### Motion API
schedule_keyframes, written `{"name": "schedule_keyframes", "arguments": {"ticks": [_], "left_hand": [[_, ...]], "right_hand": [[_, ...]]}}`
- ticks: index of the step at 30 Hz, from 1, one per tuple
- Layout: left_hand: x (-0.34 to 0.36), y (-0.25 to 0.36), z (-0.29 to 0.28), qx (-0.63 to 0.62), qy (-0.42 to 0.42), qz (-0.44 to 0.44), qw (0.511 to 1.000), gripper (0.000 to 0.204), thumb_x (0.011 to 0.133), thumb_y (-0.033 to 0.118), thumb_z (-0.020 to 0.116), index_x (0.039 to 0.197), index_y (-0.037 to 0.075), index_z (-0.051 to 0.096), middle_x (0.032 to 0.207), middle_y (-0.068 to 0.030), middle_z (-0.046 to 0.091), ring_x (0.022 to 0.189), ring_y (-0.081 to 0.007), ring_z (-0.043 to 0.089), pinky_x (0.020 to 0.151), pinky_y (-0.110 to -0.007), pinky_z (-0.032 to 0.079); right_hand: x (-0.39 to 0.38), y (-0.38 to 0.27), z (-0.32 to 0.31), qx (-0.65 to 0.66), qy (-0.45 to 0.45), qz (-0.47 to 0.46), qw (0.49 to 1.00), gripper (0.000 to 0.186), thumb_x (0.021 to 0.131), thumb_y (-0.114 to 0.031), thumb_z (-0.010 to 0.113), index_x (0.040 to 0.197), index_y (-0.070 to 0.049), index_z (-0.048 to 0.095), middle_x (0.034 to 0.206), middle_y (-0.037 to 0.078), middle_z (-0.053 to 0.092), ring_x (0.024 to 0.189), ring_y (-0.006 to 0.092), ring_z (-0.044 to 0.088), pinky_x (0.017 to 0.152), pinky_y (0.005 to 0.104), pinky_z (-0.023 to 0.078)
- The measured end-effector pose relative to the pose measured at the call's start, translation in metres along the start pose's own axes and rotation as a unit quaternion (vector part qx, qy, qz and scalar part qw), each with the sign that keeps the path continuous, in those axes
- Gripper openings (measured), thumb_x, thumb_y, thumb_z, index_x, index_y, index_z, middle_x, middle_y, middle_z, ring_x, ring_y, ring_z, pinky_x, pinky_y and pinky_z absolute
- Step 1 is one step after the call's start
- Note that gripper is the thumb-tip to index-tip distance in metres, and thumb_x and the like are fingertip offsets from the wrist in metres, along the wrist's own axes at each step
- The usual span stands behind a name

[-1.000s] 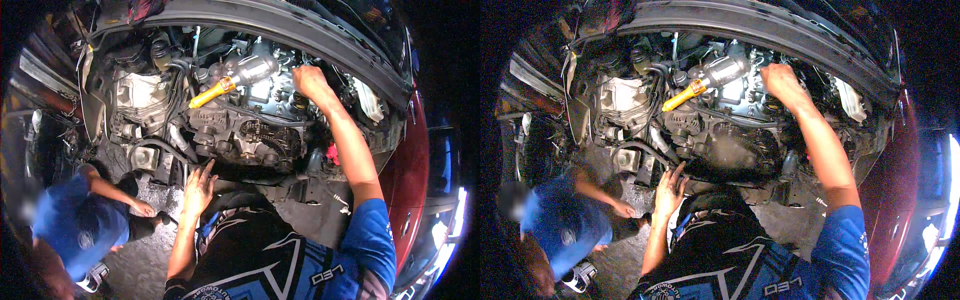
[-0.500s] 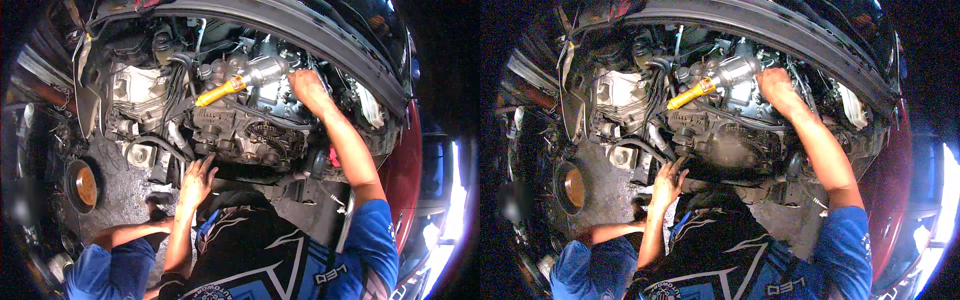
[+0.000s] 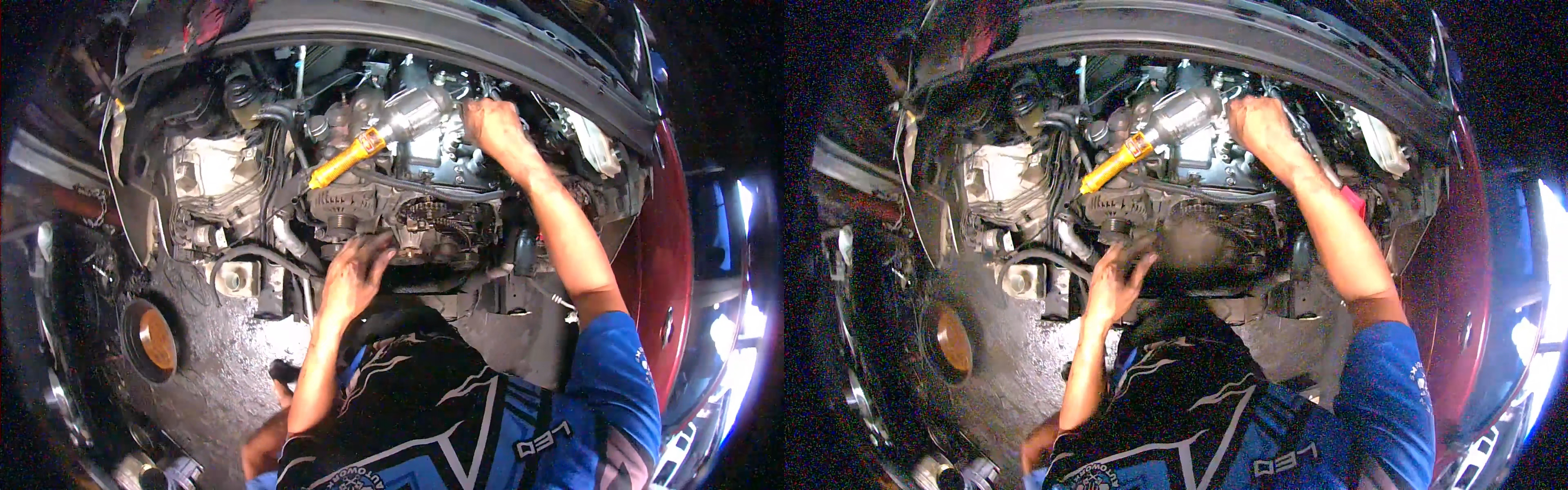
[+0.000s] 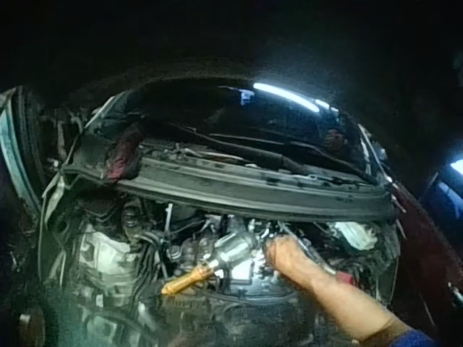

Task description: The person cleans engine components with a cloth and a spray, moves tools from a tray, and uses a socket wrench to work on the top of the exposed engine assembly inside the vehicle's hood while an assistant holds parts.

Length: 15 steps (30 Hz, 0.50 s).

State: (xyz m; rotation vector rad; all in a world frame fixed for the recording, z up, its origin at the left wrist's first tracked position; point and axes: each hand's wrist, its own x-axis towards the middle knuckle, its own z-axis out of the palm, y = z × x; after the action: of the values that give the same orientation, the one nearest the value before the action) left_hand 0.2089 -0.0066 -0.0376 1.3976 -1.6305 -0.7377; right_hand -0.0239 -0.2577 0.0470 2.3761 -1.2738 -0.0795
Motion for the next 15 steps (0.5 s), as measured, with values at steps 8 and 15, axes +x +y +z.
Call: {"name": "schedule_keyframes", "arguments": {"ticks": [8, 15], "left_hand": [[0.150, 0.041, 0.076, 0.101, -0.043, 0.098, 0.989, 0.032, 0.094, 0.021, 0.054, 0.109, -0.007, 0.060, 0.094, -0.0293, 0.062, 0.090, -0.0457, 0.061, 0.086, -0.047, 0.049], [0.225, 0.021, 0.124, 0.144, -0.114, 0.205, 0.961, 0.033, 0.088, 0.017, 0.051, 0.109, -0.007, 0.057, 0.106, -0.0277, 0.063, 0.098, -0.0439, 0.060, 0.087, -0.049, 0.047]], "right_hand": [[-0.025, -0.009, 0.013, -0.008, 0.089, 0.093, 0.992, 0.015, 0.080, -0.014, 0.056, 0.091, -0.007, 0.064, 0.083, 0.012, 0.068, 0.073, 0.0269, 0.070, 0.058, 0.0386, 0.056], [-0.030, -0.021, -0.009, 0.089, 0.139, 0.171, 0.971, 0.020, 0.077, -0.014, 0.058, 0.092, -0.001, 0.063, 0.091, 0.016, 0.064, 0.085, 0.0286, 0.065, 0.065, 0.0413, 0.053]]}}
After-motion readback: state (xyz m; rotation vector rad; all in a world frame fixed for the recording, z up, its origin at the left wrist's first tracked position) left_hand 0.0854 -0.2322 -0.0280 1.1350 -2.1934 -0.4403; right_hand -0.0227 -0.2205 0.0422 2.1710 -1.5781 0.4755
